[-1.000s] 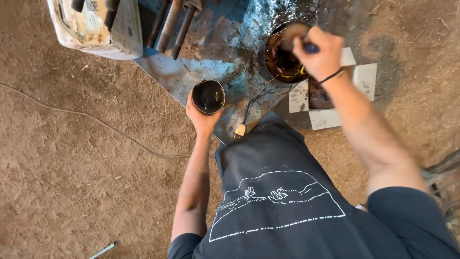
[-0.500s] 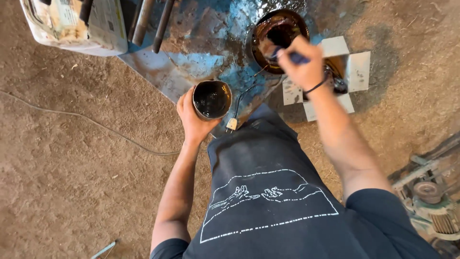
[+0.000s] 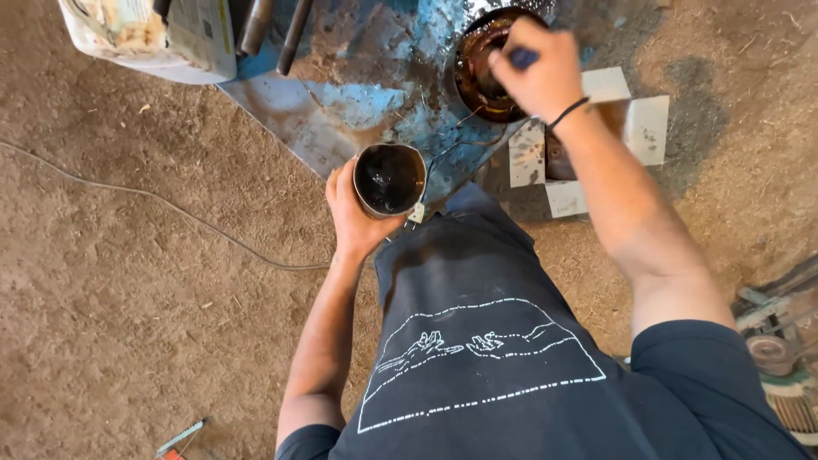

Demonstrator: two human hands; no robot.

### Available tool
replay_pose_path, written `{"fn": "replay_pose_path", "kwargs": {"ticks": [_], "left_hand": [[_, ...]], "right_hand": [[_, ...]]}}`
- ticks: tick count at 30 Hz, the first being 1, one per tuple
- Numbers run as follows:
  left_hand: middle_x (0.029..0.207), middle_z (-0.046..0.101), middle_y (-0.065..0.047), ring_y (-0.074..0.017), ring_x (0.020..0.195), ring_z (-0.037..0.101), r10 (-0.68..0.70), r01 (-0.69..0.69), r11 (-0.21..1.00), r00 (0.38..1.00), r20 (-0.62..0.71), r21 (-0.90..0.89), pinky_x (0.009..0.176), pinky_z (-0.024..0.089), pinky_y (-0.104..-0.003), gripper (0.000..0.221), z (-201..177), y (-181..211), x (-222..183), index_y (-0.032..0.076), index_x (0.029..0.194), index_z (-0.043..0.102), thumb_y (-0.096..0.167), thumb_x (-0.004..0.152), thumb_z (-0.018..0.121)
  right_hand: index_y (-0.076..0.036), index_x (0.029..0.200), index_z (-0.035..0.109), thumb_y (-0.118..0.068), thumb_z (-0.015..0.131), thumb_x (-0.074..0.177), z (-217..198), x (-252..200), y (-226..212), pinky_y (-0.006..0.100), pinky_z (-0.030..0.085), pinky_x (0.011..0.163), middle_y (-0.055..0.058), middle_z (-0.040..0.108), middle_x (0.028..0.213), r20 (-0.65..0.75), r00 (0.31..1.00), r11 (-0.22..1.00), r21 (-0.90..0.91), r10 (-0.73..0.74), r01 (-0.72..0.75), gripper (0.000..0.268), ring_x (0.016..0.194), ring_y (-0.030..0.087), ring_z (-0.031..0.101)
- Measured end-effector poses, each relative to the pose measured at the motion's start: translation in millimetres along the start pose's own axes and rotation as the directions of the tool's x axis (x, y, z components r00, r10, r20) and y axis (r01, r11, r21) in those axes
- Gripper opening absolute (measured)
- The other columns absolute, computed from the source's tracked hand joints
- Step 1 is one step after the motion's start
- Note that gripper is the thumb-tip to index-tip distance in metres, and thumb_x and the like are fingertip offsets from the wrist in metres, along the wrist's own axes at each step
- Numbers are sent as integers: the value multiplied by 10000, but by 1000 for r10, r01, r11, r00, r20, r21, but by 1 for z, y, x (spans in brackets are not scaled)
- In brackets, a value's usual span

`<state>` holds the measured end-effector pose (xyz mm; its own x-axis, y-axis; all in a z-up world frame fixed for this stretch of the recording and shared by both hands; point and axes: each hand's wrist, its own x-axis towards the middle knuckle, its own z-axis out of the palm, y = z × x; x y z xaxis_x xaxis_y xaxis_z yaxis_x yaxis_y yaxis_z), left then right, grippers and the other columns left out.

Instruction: Coating electric motor windings with varnish using a brush

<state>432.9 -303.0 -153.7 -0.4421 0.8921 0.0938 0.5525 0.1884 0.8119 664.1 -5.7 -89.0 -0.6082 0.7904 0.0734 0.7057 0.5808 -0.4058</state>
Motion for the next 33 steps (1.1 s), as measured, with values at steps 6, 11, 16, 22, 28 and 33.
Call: {"fn": "replay_pose_path", "kwargs": {"ticks": [6, 11, 16, 22, 28, 33], "left_hand": [[1365, 609, -98, -346, 1279, 551, 69, -72, 990, 997, 28, 118, 1196, 306, -594, 1064, -14, 32, 9, 69, 1440, 466, 482, 562, 903], [1465, 566, -146, -396, 1303, 542, 179, -190, 943, 982, 68, 272, 1223, 299, -605, 998, -9, 27, 17, 67, 1465, 463, 650, 715, 767], [1534, 523, -89, -326, 1358, 494, 295, -290, 941, 956, 2, 176, 1257, 250, -586, 1236, 12, 10, 26, 128, 1514, 503, 548, 445, 961], [1522, 532, -107, -348, 1344, 499, 279, -285, 953, 958, 72, 102, 1245, 262, -590, 1282, 11, 20, 28, 110, 1527, 482, 462, 407, 998], [1455, 574, -161, -388, 1296, 539, 160, -166, 976, 986, 57, 139, 1215, 289, -600, 1186, 11, 15, 30, 42, 1484, 454, 437, 487, 961], [1418, 587, -165, -379, 1308, 540, 58, -40, 967, 996, -64, 253, 1201, 318, -602, 1108, 10, 23, 15, 32, 1493, 405, 543, 643, 896]], "right_hand": [[-31, 910, 650, -75, 771, 1060, -45, -55, -15, 375, 438, 733, 105, 651, 860, -165, 986, 921, 377, -38, 98, 197, 793, 242, 597], [16, 950, 631, -99, 759, 948, -63, -116, -70, 354, 556, 746, 200, 683, 881, -132, 986, 694, 701, -98, 162, 172, 767, 272, 679], [-46, 893, 711, -129, 847, 891, -18, -90, -137, 396, 530, 620, 137, 693, 755, -150, 968, 779, 575, -200, 250, 159, 709, 363, 705], [-97, 816, 675, -152, 845, 897, -11, -85, -144, 347, 450, 548, 67, 579, 581, -107, 994, 784, 619, 14, 56, 197, 590, 283, 651], [-36, 836, 608, -70, 785, 982, -30, -68, -33, 286, 384, 530, 71, 558, 627, -251, 968, 707, 683, -8, 183, 233, 551, 144, 519], [-5, 898, 612, -247, 720, 1146, -2, 11, 27, 283, 434, 538, 80, 594, 743, -224, 931, 844, 399, -290, 358, 363, 640, 164, 565]]}}
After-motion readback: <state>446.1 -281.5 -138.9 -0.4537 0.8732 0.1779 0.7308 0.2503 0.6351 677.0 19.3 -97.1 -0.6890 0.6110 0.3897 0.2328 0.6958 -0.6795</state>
